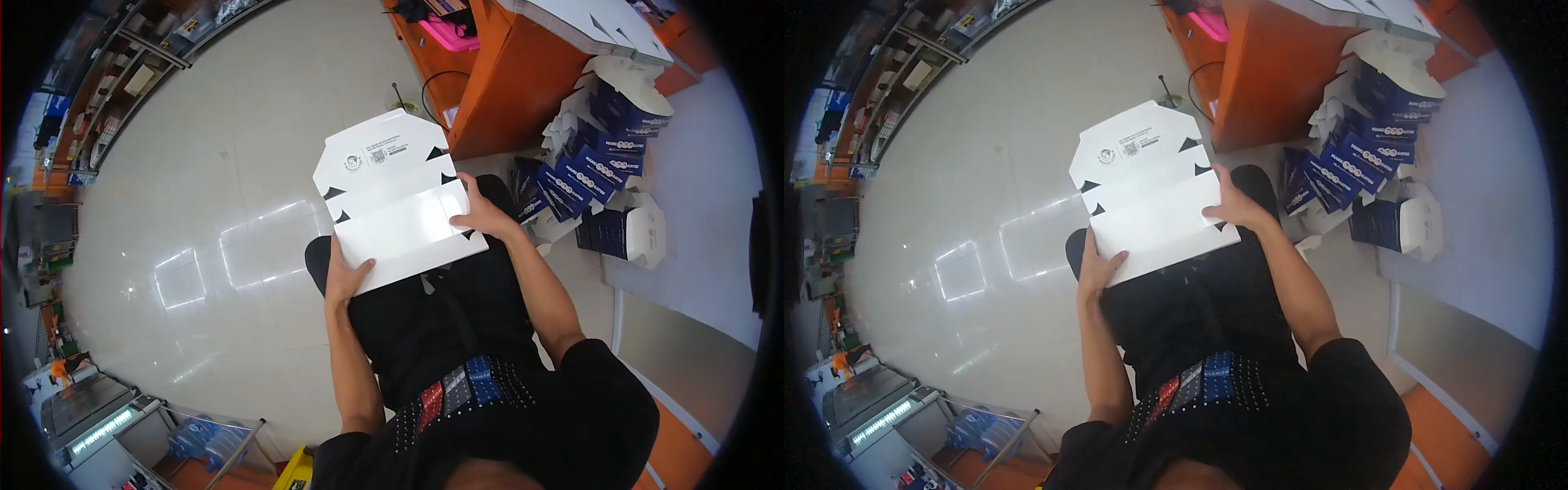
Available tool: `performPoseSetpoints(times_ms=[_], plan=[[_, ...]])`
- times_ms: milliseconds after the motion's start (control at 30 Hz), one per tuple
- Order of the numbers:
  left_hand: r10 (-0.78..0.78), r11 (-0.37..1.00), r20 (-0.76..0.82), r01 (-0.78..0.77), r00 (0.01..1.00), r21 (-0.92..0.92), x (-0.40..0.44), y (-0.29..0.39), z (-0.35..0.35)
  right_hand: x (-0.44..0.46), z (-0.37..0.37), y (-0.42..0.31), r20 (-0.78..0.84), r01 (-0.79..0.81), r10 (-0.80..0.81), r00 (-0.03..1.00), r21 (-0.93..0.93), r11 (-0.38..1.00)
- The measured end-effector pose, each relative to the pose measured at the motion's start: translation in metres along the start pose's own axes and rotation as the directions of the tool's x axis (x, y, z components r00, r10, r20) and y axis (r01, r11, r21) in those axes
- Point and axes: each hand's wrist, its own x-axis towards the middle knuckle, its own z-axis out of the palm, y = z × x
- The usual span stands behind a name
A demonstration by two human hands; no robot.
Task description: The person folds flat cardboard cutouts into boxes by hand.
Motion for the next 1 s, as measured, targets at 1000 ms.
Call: performPoseSetpoints(times_ms=[1000], plan=[[0.142,0.89,-0.581,0.153,0.801,0.429,0.001,0.009,0.067,0.022,0.015,-0.039,-0.246,-0.416,0.343,0.907,-0.386,0.823]])
